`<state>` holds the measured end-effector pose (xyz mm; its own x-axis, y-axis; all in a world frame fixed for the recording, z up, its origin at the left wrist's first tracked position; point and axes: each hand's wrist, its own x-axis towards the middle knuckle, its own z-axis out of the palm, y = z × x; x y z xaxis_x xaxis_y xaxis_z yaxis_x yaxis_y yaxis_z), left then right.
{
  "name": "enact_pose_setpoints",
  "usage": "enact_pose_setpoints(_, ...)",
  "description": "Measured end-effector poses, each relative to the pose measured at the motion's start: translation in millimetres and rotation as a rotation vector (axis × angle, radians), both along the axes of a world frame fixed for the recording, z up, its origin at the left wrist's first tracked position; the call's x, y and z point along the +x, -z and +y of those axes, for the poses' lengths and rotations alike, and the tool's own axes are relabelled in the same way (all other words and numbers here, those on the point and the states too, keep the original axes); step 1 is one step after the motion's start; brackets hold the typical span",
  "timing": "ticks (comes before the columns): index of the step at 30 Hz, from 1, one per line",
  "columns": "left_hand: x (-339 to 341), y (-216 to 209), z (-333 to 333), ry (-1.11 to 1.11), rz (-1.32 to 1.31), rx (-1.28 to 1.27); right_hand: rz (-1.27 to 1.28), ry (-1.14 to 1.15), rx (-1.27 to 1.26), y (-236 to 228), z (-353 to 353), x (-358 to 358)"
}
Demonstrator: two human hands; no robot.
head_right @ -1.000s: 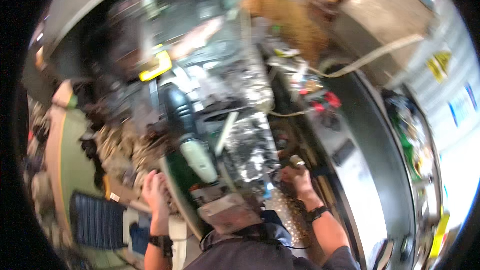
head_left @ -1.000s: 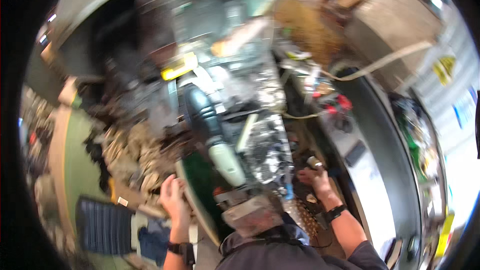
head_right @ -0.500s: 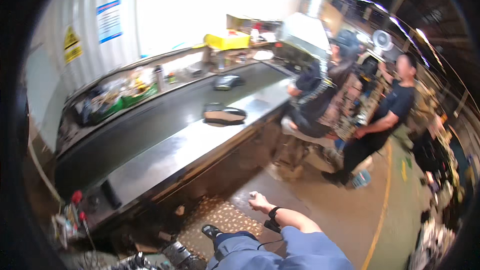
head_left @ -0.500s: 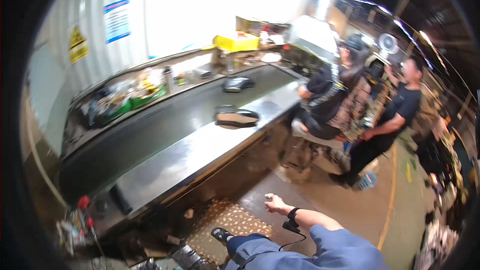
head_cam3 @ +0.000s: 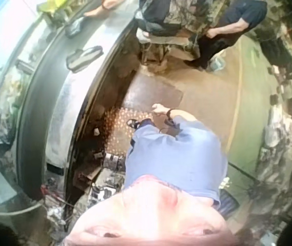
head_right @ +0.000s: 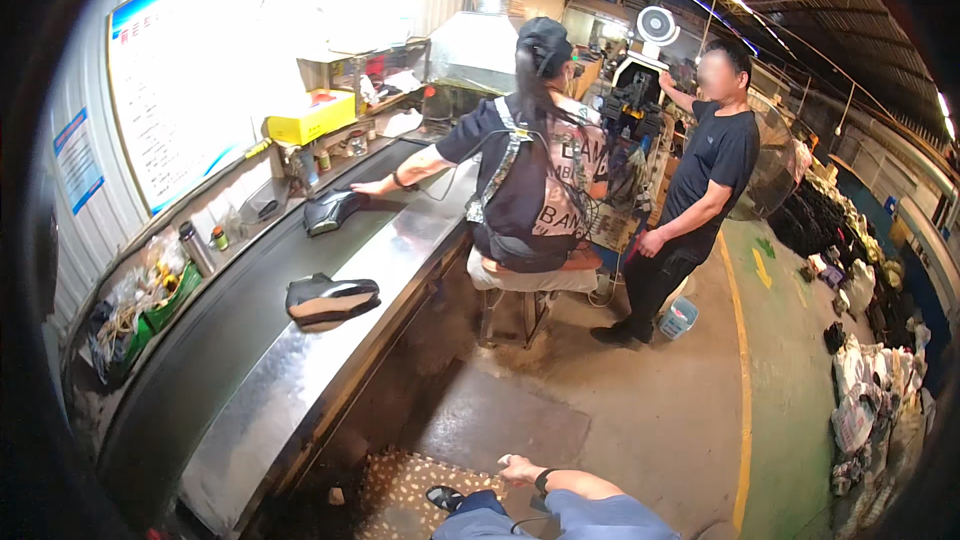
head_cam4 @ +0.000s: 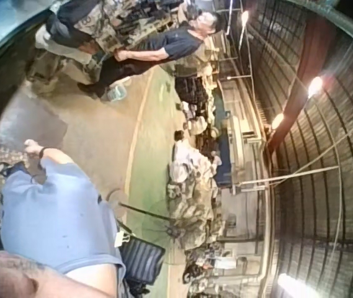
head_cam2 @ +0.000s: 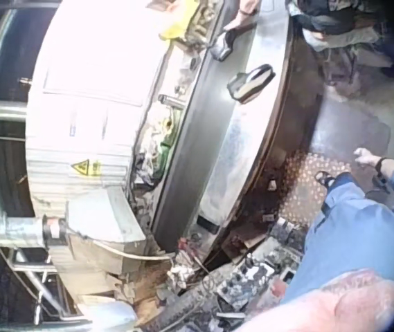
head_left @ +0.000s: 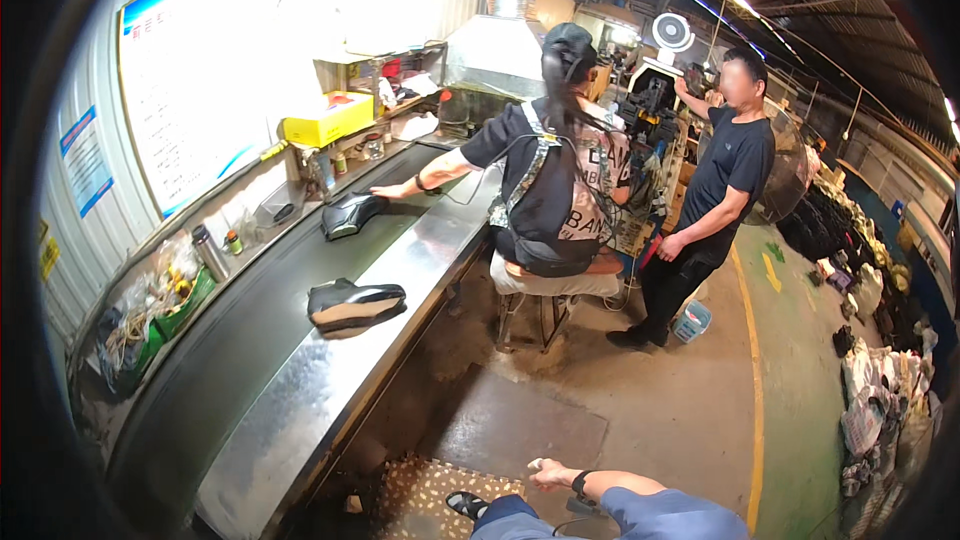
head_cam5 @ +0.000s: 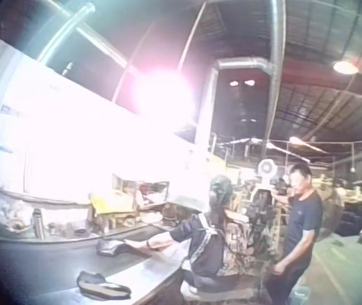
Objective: The person is manufacturing shoes in a factory, specifically using a lasting machine to shape the upper around a shoe last and applying glue.
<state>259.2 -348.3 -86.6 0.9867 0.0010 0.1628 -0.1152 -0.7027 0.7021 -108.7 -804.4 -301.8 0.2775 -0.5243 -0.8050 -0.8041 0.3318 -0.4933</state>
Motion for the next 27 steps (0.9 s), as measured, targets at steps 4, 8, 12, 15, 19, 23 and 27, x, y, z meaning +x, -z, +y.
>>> enact_pose_setpoints(4,13,9,-25,-0.013,0.026,0.055,-0.164,0.005,0.083,-15,-24,43)
enact_pose_setpoints(8,25,10,-41,-0.018,0.052,0.084,-0.198,-0.017,0.082,-16,-51,60)
enact_pose_setpoints(12,37,13,-57,-0.013,0.077,0.110,-0.132,-0.057,0.004,-15,-87,56)
enact_pose_setpoints(15,38,6,-49,-0.049,0.067,0.103,-0.139,-0.033,-0.058,-27,-101,60)
enact_pose_setpoints(19,48,10,-57,-0.046,0.073,0.109,-0.106,0.051,-0.067,-20,-102,40)
enact_pose_setpoints(23,52,9,-62,-0.060,0.082,0.113,-0.039,0.042,-0.050,-2,-81,13)
enact_pose_setpoints(27,52,8,-64,-0.076,0.089,0.118,-0.002,0.009,0.058,7,-63,-9)
